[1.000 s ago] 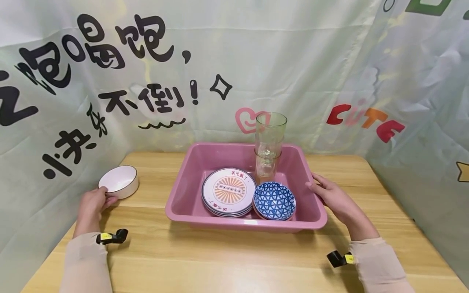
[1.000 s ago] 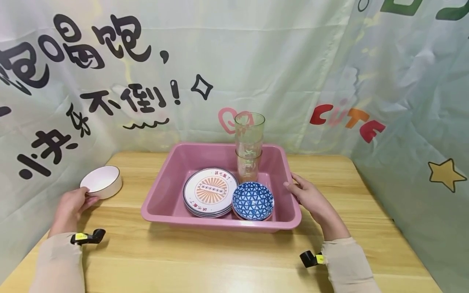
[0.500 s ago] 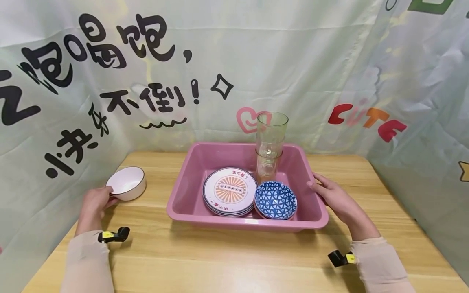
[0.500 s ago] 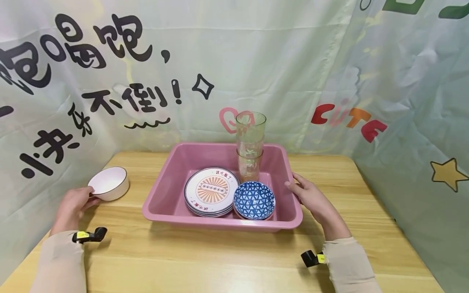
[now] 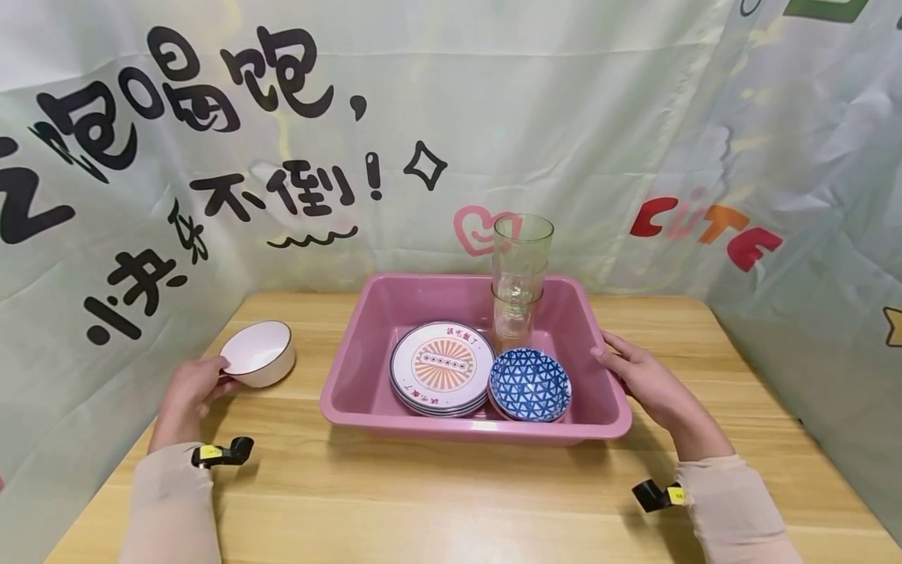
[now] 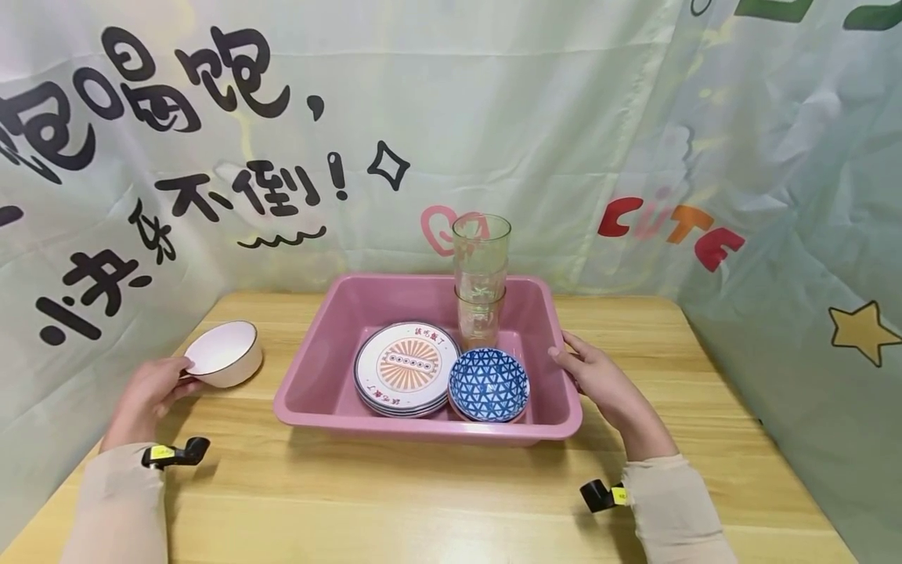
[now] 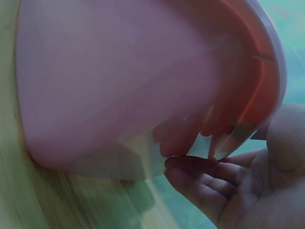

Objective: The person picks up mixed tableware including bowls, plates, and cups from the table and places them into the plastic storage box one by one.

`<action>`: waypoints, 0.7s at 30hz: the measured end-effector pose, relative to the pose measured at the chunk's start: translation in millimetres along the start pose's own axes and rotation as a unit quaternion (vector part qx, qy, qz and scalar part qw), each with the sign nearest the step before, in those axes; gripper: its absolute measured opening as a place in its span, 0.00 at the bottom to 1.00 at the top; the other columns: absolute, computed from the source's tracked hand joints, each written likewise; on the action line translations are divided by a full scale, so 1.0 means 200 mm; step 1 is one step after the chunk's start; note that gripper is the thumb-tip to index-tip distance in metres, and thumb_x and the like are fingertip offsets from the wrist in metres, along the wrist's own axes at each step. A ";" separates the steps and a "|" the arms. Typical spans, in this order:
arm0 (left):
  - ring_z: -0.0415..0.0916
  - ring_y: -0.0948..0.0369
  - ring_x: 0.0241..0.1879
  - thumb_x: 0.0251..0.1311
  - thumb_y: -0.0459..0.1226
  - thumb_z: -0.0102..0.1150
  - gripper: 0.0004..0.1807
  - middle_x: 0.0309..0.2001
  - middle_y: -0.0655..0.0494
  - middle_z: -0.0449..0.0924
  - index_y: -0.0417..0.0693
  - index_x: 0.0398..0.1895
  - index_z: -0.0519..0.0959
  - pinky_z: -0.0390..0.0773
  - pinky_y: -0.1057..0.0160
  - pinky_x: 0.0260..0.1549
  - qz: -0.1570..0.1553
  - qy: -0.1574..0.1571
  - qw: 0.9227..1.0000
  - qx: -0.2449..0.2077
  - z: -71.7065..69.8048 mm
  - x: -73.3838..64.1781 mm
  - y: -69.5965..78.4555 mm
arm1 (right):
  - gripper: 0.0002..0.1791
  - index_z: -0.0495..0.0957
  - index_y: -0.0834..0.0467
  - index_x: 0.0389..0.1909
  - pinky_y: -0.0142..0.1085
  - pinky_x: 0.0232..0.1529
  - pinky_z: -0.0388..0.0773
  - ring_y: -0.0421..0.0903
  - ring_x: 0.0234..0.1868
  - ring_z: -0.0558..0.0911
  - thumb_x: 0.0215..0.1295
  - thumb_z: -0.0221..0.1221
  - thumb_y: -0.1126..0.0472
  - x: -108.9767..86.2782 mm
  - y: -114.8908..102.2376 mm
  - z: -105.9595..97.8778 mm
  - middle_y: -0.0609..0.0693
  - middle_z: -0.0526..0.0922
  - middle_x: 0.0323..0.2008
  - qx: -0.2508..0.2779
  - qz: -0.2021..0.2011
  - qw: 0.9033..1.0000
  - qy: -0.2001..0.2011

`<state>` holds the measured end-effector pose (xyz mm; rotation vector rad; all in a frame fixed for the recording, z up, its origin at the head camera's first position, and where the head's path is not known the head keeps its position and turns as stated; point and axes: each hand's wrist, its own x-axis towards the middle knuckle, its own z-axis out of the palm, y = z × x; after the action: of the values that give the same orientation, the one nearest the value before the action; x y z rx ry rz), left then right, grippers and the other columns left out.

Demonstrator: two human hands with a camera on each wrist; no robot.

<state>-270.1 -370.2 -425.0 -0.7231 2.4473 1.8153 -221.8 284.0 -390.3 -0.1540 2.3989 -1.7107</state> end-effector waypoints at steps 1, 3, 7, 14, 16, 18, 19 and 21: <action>0.76 0.65 0.26 0.70 0.35 0.43 0.22 0.48 0.41 0.66 0.25 0.59 0.63 0.83 0.68 0.31 0.004 -0.005 1.000 0.002 0.00 0.00 0.00 | 0.40 0.45 0.61 0.77 0.35 0.46 0.80 0.45 0.49 0.80 0.76 0.49 0.46 0.00 0.00 0.00 0.70 0.72 0.60 0.005 0.002 1.000 -0.001; 0.76 0.65 0.25 0.69 0.35 0.43 0.20 0.45 0.43 0.68 0.26 0.57 0.64 0.82 0.68 0.30 0.017 -0.015 1.000 0.004 0.01 0.00 0.01 | 0.39 0.45 0.61 0.77 0.36 0.47 0.80 0.45 0.49 0.81 0.76 0.48 0.46 0.00 0.00 0.00 0.70 0.72 0.60 0.017 0.006 1.000 -0.005; 0.76 0.65 0.24 0.70 0.36 0.43 0.18 0.37 0.50 0.71 0.28 0.55 0.66 0.81 0.69 0.28 0.038 -0.033 0.999 0.020 0.02 -0.01 0.03 | 0.39 0.45 0.60 0.77 0.38 0.47 0.80 0.46 0.48 0.81 0.76 0.48 0.47 -0.01 -0.01 -0.01 0.68 0.72 0.58 0.028 0.008 1.000 -0.012; 0.75 0.66 0.24 0.72 0.37 0.42 0.19 0.37 0.51 0.72 0.27 0.56 0.66 0.80 0.71 0.27 0.065 -0.061 0.996 0.016 0.06 -0.04 0.09 | 0.39 0.45 0.60 0.77 0.38 0.46 0.80 0.47 0.48 0.80 0.76 0.47 0.47 -0.02 -0.01 -0.01 0.68 0.73 0.56 0.023 0.011 1.000 -0.018; 0.75 0.66 0.24 0.72 0.37 0.41 0.19 0.35 0.53 0.73 0.27 0.55 0.66 0.79 0.71 0.26 0.074 -0.070 0.995 0.020 0.06 -0.06 0.11 | 0.38 0.45 0.61 0.77 0.38 0.46 0.81 0.46 0.47 0.80 0.76 0.47 0.47 -0.02 -0.01 -0.02 0.66 0.74 0.53 0.022 0.010 1.000 -0.019; 0.75 0.66 0.24 0.72 0.37 0.41 0.20 0.33 0.55 0.74 0.27 0.56 0.66 0.79 0.71 0.26 0.080 -0.076 0.994 0.024 0.07 -0.07 0.12 | 0.38 0.44 0.61 0.77 0.37 0.45 0.81 0.45 0.45 0.80 0.77 0.47 0.48 -0.02 -0.01 -0.02 0.64 0.75 0.49 0.021 0.007 1.000 -0.020; 0.75 0.67 0.24 0.72 0.37 0.41 0.20 0.31 0.56 0.75 0.27 0.57 0.65 0.79 0.71 0.26 0.081 -0.079 0.993 0.025 0.07 -0.08 0.13 | 0.38 0.45 0.62 0.77 0.37 0.44 0.81 0.45 0.45 0.80 0.77 0.47 0.49 -0.02 -0.01 -0.02 0.62 0.76 0.47 0.021 0.005 1.000 -0.020; 0.76 0.67 0.24 0.72 0.37 0.41 0.21 0.30 0.57 0.76 0.26 0.58 0.64 0.79 0.71 0.26 0.085 -0.087 0.992 0.019 0.07 -0.10 0.14 | 0.37 0.45 0.62 0.77 0.37 0.44 0.81 0.44 0.44 0.80 0.77 0.47 0.49 -0.02 -0.01 -0.01 0.61 0.76 0.45 0.024 0.005 0.999 -0.021</action>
<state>-266.1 -344.7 -399.6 -0.3475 2.4864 1.7940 -219.0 286.2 -387.3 -0.1673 2.3237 -1.7410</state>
